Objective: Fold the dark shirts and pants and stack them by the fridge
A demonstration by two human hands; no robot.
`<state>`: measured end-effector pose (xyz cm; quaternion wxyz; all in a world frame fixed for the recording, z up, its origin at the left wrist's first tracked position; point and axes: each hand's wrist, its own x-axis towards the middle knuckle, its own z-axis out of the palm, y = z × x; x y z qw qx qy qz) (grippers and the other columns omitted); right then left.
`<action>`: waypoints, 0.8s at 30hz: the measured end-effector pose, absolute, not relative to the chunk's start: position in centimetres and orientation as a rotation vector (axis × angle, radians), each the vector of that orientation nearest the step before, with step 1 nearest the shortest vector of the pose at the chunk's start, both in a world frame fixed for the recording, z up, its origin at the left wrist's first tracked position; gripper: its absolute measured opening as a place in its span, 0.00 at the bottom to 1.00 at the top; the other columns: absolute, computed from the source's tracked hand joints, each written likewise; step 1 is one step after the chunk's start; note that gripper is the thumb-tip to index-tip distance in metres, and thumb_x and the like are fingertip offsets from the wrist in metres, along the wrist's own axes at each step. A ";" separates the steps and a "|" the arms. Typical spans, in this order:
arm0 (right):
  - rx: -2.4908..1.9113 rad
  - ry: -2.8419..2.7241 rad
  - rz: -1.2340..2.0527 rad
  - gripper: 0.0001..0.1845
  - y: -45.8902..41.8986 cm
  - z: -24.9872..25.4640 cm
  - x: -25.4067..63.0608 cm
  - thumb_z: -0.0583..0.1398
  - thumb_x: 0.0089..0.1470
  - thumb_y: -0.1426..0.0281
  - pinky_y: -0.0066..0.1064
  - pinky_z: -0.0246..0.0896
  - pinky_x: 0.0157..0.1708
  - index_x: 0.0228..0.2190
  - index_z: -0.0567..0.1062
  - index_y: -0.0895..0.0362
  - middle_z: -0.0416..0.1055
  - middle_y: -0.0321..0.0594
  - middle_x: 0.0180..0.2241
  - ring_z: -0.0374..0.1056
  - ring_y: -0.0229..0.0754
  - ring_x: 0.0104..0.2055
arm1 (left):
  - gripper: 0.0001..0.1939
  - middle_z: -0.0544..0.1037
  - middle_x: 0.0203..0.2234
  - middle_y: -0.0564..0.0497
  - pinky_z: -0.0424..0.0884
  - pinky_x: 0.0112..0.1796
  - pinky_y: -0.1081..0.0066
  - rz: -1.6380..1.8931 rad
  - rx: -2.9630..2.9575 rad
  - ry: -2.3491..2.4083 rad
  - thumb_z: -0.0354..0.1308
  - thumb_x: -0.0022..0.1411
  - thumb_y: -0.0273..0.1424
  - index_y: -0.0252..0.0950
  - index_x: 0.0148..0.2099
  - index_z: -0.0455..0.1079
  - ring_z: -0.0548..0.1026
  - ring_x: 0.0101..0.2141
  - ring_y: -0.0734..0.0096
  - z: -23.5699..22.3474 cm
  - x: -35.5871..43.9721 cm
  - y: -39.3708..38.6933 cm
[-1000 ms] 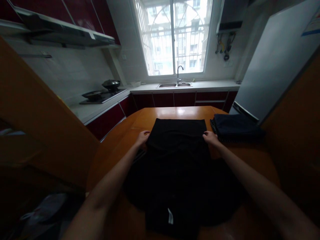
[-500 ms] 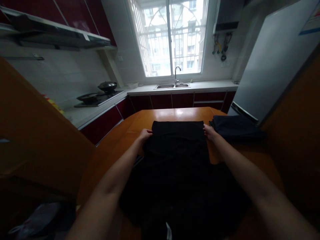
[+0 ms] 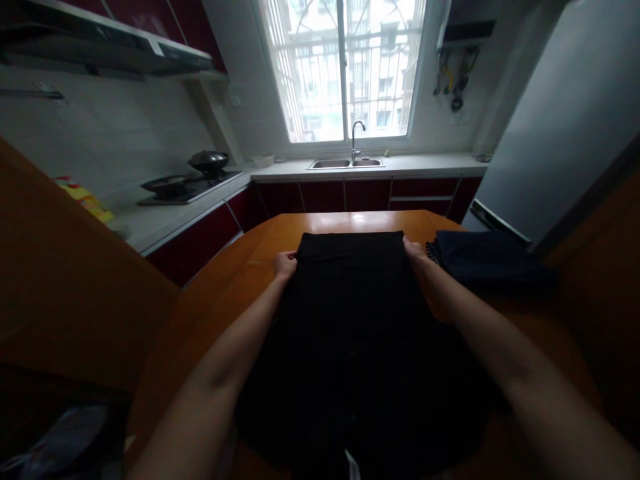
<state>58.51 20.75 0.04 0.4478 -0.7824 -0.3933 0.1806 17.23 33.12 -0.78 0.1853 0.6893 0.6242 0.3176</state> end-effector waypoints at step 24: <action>-1.226 -2.439 0.556 0.46 -12.4 2.2 43.9 0.63 0.57 0.63 0.56 0.39 0.69 0.70 0.48 0.47 0.47 0.46 0.70 0.43 0.54 0.71 | 0.45 0.57 0.68 0.47 0.48 0.66 0.48 0.067 2.647 0.264 0.60 0.64 0.49 0.50 0.74 0.41 0.55 0.67 0.51 2.9 10.8 -0.5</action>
